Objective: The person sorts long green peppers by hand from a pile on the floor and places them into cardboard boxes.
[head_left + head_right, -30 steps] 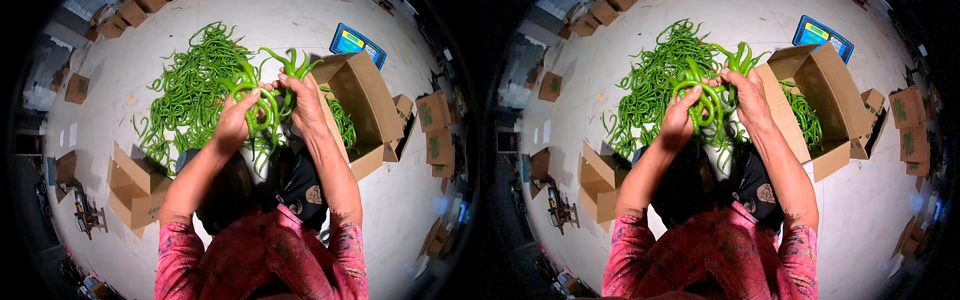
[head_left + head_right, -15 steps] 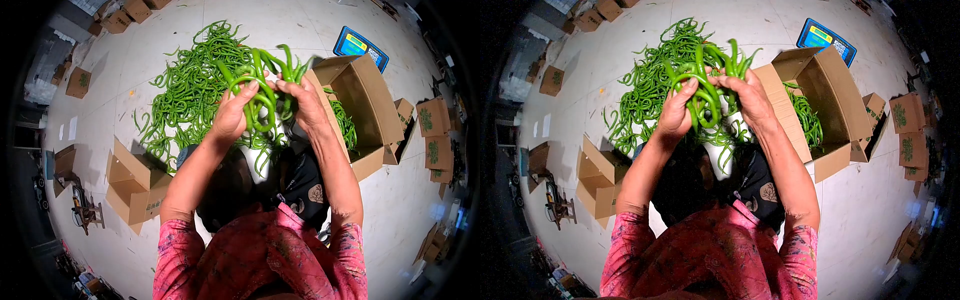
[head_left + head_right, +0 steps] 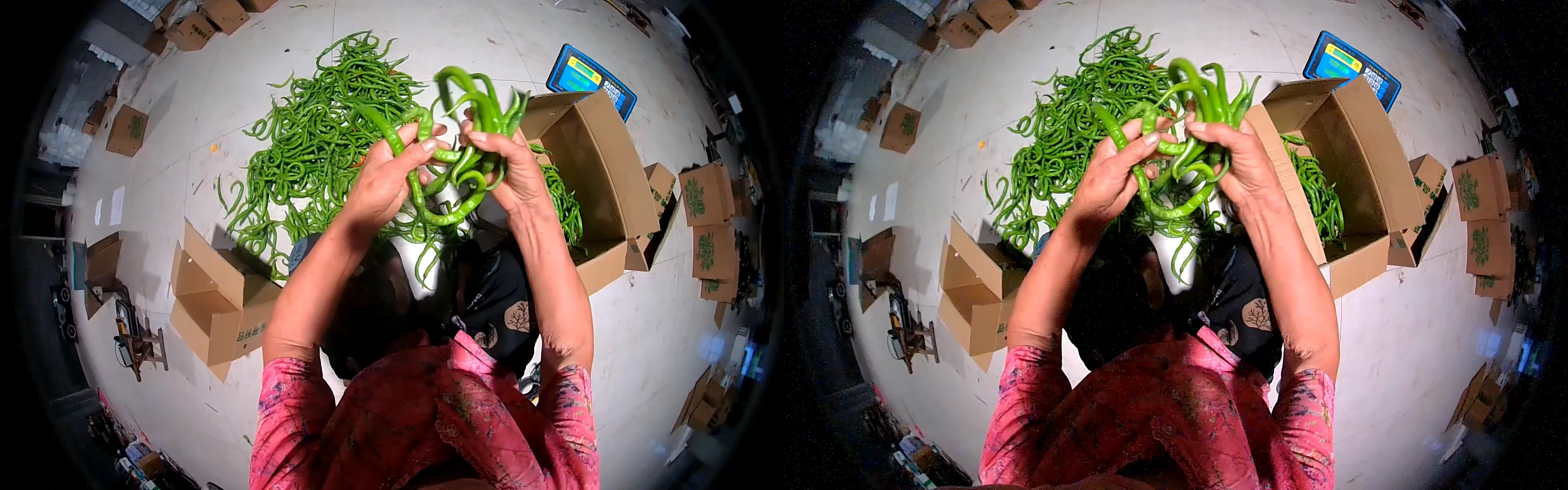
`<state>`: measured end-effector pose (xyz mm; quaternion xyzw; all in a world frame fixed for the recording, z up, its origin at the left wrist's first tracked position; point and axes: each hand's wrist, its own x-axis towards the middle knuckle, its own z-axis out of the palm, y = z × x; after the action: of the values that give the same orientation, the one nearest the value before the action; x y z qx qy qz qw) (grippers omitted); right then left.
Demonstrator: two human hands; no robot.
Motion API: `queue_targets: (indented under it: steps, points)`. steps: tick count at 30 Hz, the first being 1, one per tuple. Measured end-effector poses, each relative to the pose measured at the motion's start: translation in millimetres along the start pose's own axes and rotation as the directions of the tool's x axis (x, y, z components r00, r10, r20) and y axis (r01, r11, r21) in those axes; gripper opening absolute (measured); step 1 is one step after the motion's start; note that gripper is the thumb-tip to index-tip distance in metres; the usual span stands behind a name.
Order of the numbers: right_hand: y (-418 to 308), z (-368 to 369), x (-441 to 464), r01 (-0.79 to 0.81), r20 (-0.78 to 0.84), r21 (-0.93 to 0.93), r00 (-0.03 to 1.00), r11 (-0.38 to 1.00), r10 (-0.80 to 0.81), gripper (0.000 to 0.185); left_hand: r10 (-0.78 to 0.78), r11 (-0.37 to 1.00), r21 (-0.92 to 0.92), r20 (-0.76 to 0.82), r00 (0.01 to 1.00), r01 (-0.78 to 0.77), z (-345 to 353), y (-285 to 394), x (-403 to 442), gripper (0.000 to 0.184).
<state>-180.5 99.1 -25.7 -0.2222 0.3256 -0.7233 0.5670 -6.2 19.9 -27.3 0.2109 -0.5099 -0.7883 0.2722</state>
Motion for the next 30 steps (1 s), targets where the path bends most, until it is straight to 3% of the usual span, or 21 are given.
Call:
queue_targets:
  steps: [6,9,14,16,18,20,22,25,28,29,30]
  points:
    - [-10.8,-8.1,-2.4,0.024,0.001,-0.016,1.000,1.000,-0.024,0.036,-0.034,0.978,-0.204,0.018,0.999,0.037,-6.7,0.3,0.1,0.033]
    - [-13.4,-19.9,2.8,0.038,0.054,0.092,0.998,0.995,-0.043,0.033,-0.024,0.975,-0.224,-0.111,0.994,-0.002,-14.0,5.8,-0.2,0.033]
    - [-22.1,-33.2,2.1,0.137,-0.002,0.134,0.990,0.982,-0.138,0.031,-0.006,0.870,-0.490,-0.139,0.990,-0.064,-41.9,8.5,4.8,0.031]
    - [-29.2,-31.8,-1.9,0.253,-0.061,-0.007,0.965,0.967,-0.253,0.032,-0.015,0.885,-0.465,-0.098,0.995,-0.032,-40.5,13.8,2.9,0.030]
    - [-43.2,-25.6,-10.7,0.343,-0.119,-0.190,0.922,0.920,-0.368,0.032,-0.057,0.954,-0.299,-0.087,0.995,0.028,-30.7,20.1,-0.6,0.029]
    - [-64.8,-29.4,-20.5,0.327,-0.153,-0.474,0.884,0.818,-0.442,0.030,-0.084,0.973,-0.222,-0.072,0.994,0.066,-23.2,18.0,-3.9,0.028]
    - [-84.0,-25.9,-31.2,0.269,-0.228,-0.601,0.845,0.753,-0.484,0.029,-0.089,0.970,-0.232,-0.045,0.995,0.076,-21.3,15.1,-4.3,0.028]
    - [-104.4,-39.8,-39.7,0.105,-0.231,-0.865,0.786,0.491,-0.574,0.036,-0.087,0.960,-0.270,-0.035,0.996,0.074,-22.7,17.1,-3.6,0.027]
    - [-101.4,-99.0,-31.6,-0.031,-0.104,-0.989,0.849,0.147,-0.519,0.042,-0.081,0.954,-0.291,-0.021,0.996,0.071,-20.7,17.2,-2.4,0.028]
    - [-97.2,-104.1,-32.9,-0.112,0.014,-0.967,0.873,-0.229,-0.488,0.047,-0.073,0.952,-0.299,-0.002,0.997,0.069,-19.2,16.7,-1.3,0.028]
    - [-90.8,-102.3,-31.4,-0.135,0.089,-0.865,0.907,-0.484,-0.413,0.049,-0.063,0.950,-0.306,0.013,0.998,0.064,-18.3,16.4,-0.5,0.028]
